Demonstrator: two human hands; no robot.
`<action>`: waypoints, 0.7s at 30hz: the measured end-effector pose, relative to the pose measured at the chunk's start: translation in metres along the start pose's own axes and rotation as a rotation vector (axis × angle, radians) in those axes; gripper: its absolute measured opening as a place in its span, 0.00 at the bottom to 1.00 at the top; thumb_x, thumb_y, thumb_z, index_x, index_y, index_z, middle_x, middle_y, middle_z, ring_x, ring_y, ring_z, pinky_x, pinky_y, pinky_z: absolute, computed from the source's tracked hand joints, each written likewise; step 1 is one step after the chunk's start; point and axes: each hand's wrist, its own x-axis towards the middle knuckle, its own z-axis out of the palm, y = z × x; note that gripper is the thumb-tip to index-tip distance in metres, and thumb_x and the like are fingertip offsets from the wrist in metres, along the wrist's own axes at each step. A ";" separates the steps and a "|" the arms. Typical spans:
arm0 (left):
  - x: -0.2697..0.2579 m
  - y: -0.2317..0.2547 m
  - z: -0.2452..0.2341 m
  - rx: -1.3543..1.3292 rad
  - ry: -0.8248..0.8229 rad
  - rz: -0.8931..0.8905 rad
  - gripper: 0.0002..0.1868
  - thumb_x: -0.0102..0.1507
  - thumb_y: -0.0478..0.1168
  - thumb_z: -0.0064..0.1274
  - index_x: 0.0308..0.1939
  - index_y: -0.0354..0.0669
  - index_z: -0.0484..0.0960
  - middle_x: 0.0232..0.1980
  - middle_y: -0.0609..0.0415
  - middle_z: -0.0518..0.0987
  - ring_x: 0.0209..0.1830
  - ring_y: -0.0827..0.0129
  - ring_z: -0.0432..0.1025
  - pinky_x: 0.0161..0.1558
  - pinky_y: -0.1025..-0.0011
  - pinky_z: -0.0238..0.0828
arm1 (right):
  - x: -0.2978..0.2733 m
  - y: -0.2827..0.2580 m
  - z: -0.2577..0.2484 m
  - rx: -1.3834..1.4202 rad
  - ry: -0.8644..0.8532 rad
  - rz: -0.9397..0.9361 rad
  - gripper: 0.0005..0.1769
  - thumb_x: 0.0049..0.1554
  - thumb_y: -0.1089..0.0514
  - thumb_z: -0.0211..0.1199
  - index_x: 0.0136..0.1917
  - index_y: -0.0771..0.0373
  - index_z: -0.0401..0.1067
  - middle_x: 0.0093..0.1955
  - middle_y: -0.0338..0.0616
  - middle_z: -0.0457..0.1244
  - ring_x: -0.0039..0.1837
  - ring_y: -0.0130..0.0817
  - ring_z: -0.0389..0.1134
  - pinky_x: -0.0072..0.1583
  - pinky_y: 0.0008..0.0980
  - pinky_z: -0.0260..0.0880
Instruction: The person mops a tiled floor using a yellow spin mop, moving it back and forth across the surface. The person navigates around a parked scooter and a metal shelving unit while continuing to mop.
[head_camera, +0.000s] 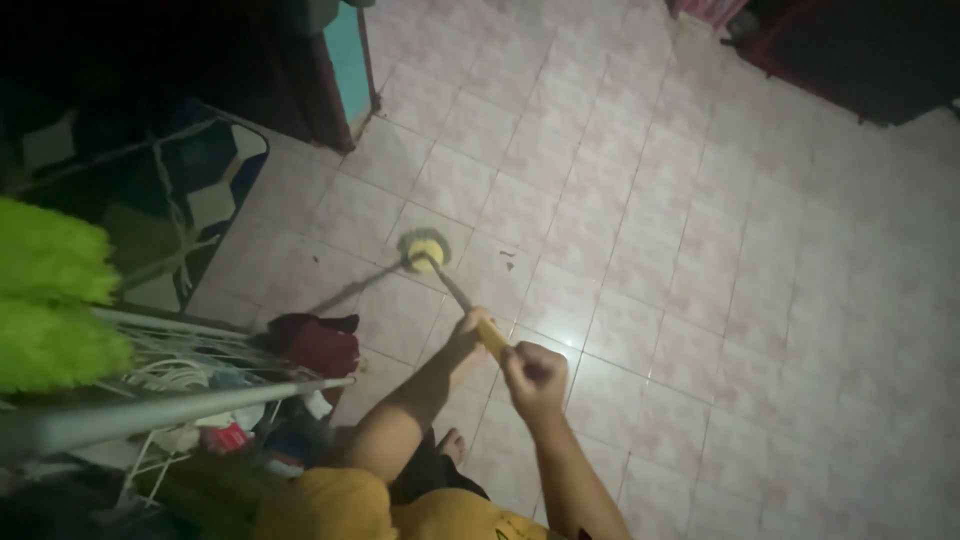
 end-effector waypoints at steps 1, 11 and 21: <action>-0.009 -0.015 0.005 -0.030 -0.003 -0.025 0.14 0.66 0.45 0.55 0.49 0.47 0.69 0.42 0.54 0.71 0.42 0.65 0.70 0.45 0.64 0.73 | -0.002 -0.020 -0.012 0.003 -0.001 0.024 0.21 0.58 0.65 0.61 0.24 0.64 0.64 0.24 0.31 0.56 0.30 0.18 0.53 0.32 0.25 0.49; 0.038 0.015 0.011 0.216 -0.046 -0.040 0.12 0.66 0.43 0.55 0.47 0.47 0.69 0.40 0.55 0.71 0.40 0.66 0.70 0.42 0.66 0.73 | 0.001 0.049 0.025 -0.085 0.242 -0.084 0.11 0.53 0.68 0.61 0.30 0.67 0.68 0.27 0.33 0.57 0.31 0.19 0.56 0.32 0.26 0.54; 0.008 -0.049 0.018 -0.121 0.057 -0.148 0.10 0.67 0.41 0.55 0.44 0.48 0.68 0.36 0.56 0.70 0.35 0.67 0.70 0.37 0.67 0.73 | -0.003 -0.016 -0.025 -0.009 0.190 0.090 0.22 0.58 0.65 0.61 0.23 0.63 0.63 0.22 0.31 0.57 0.28 0.17 0.54 0.31 0.25 0.50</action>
